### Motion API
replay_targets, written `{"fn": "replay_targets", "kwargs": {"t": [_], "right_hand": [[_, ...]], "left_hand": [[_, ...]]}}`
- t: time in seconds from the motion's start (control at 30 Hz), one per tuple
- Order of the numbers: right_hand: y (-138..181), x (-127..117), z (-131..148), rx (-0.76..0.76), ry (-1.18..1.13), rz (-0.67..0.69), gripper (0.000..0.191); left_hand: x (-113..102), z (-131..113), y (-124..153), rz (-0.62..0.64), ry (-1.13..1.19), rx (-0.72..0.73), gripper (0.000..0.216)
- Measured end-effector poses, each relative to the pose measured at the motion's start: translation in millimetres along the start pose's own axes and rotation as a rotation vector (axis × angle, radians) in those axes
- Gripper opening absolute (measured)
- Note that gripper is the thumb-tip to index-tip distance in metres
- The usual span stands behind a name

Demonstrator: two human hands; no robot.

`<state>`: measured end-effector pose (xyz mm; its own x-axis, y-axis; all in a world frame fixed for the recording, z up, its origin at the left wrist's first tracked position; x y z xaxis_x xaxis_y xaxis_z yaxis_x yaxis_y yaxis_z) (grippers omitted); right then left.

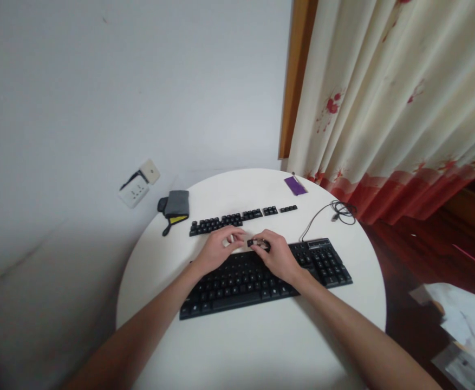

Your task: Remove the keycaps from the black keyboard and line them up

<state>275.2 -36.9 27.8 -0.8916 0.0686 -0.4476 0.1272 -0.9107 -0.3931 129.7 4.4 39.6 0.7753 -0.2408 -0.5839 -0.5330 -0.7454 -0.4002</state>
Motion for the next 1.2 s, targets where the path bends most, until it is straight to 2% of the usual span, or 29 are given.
{"fn": "replay_targets", "kwargs": {"t": [0.13, 0.23, 0.33, 0.47, 0.6, 0.8, 1.2], "right_hand": [[-19.5, -16.6, -37.5, 0.132, 0.195, -0.069, 0.016], [-35.5, -15.0, -61.8, 0.239, 0.344, -0.011, 0.018], [-45.6, -2.5, -74.1, 0.320, 0.424, 0.061, 0.018], [-52.4, 14.6, -79.2, 0.359, 0.453, 0.090, 0.016], [-56.2, 20.7, -86.2, 0.392, 0.473, 0.083, 0.016], [-66.5, 25.6, -90.3, 0.403, 0.493, 0.072, 0.010], [-83.4, 43.7, -84.8, 0.358, 0.476, 0.074, 0.009]], "left_hand": [[-26.7, 11.7, -2.1, -0.177, 0.020, -0.082, 0.027], [-42.5, 19.5, -2.1, -0.280, 0.044, -0.104, 0.031], [-49.6, 28.1, -1.5, -0.327, 0.080, -0.120, 0.032], [-54.6, 38.9, -0.3, -0.370, 0.108, -0.141, 0.032], [-61.1, 44.5, 0.3, -0.412, 0.110, -0.151, 0.034], [-66.2, 47.3, 0.6, -0.430, 0.131, -0.144, 0.034], [-71.8, 43.8, 1.9, -0.438, 0.112, -0.165, 0.036]]}}
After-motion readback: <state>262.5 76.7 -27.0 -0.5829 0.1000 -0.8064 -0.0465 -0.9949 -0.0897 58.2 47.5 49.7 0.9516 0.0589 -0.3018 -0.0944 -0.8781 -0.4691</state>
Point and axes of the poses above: each hand's wrist, its own y-axis away from the middle knuckle, its own x-axis out of the palm, z = x × y, the point moved 9 cm from there along -y, towards the middle knuckle, and after that the axes turned 4 degrees about -y, right-handed, at the moved point
